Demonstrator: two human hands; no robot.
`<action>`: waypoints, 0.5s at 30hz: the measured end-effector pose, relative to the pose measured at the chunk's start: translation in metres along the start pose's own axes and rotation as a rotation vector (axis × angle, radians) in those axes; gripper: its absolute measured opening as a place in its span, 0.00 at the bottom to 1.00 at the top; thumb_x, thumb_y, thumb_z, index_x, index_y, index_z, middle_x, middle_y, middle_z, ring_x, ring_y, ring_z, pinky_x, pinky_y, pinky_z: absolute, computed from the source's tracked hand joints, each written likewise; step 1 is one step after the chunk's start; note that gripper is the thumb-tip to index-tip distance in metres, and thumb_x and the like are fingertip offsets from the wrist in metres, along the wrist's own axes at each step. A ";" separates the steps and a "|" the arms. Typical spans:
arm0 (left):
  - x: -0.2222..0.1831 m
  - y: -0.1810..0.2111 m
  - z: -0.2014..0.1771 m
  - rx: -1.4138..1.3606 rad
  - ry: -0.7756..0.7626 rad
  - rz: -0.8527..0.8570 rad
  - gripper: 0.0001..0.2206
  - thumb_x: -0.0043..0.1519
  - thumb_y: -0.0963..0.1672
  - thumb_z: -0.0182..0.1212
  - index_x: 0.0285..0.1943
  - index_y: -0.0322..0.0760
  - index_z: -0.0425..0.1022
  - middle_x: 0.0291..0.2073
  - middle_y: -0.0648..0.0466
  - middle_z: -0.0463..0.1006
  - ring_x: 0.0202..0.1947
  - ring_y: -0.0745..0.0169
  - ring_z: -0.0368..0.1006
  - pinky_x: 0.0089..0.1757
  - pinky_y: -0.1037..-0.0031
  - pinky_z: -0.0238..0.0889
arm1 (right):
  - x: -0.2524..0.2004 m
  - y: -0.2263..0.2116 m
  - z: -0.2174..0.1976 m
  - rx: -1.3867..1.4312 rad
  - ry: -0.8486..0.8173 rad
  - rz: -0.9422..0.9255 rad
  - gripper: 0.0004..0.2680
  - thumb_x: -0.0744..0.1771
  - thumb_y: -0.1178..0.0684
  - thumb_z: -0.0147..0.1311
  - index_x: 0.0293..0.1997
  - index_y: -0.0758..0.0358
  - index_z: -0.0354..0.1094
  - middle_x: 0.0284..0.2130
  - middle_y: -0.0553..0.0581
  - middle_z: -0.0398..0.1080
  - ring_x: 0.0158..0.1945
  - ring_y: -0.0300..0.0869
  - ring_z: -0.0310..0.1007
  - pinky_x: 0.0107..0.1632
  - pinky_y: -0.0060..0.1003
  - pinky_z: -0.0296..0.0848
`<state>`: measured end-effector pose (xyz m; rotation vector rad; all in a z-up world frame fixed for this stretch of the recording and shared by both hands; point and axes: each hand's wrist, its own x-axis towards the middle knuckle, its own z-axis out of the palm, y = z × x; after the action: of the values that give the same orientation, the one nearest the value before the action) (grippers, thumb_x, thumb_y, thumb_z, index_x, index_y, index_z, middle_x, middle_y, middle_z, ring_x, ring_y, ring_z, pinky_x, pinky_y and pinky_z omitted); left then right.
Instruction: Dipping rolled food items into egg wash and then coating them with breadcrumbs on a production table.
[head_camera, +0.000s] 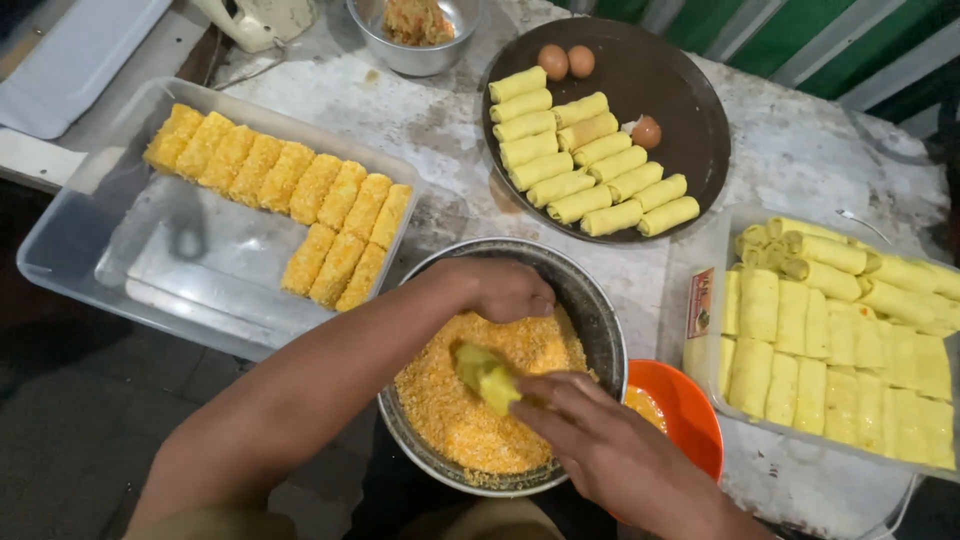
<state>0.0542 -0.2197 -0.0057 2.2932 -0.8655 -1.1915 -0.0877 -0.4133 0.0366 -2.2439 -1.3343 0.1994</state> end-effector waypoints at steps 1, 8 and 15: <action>0.002 0.002 0.000 -0.004 0.006 -0.005 0.22 0.67 0.53 0.36 0.62 0.45 0.70 0.61 0.52 0.71 0.56 0.54 0.68 0.51 0.64 0.60 | -0.008 -0.004 -0.006 0.000 -0.004 -0.008 0.16 0.66 0.62 0.50 0.61 0.64 0.62 0.58 0.61 0.64 0.59 0.56 0.62 0.54 0.47 0.69; 0.003 0.022 -0.001 -0.328 -0.174 -0.179 0.34 0.59 0.58 0.42 0.73 0.43 0.56 0.73 0.50 0.54 0.71 0.49 0.51 0.64 0.58 0.47 | -0.079 -0.011 0.007 0.134 0.540 0.463 0.07 0.64 0.62 0.51 0.38 0.63 0.76 0.37 0.56 0.77 0.41 0.39 0.78 0.44 0.27 0.76; -0.016 0.045 -0.008 -0.583 -0.270 -0.118 0.41 0.48 0.58 0.52 0.70 0.37 0.61 0.72 0.49 0.58 0.72 0.50 0.52 0.65 0.64 0.47 | -0.131 0.043 0.058 0.147 0.465 0.710 0.08 0.64 0.55 0.54 0.44 0.58 0.76 0.43 0.50 0.78 0.46 0.36 0.78 0.50 0.29 0.74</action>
<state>0.0386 -0.2404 0.0350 1.7533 -0.3896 -1.5823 -0.1420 -0.5205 -0.0520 -2.3490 -0.2521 0.0113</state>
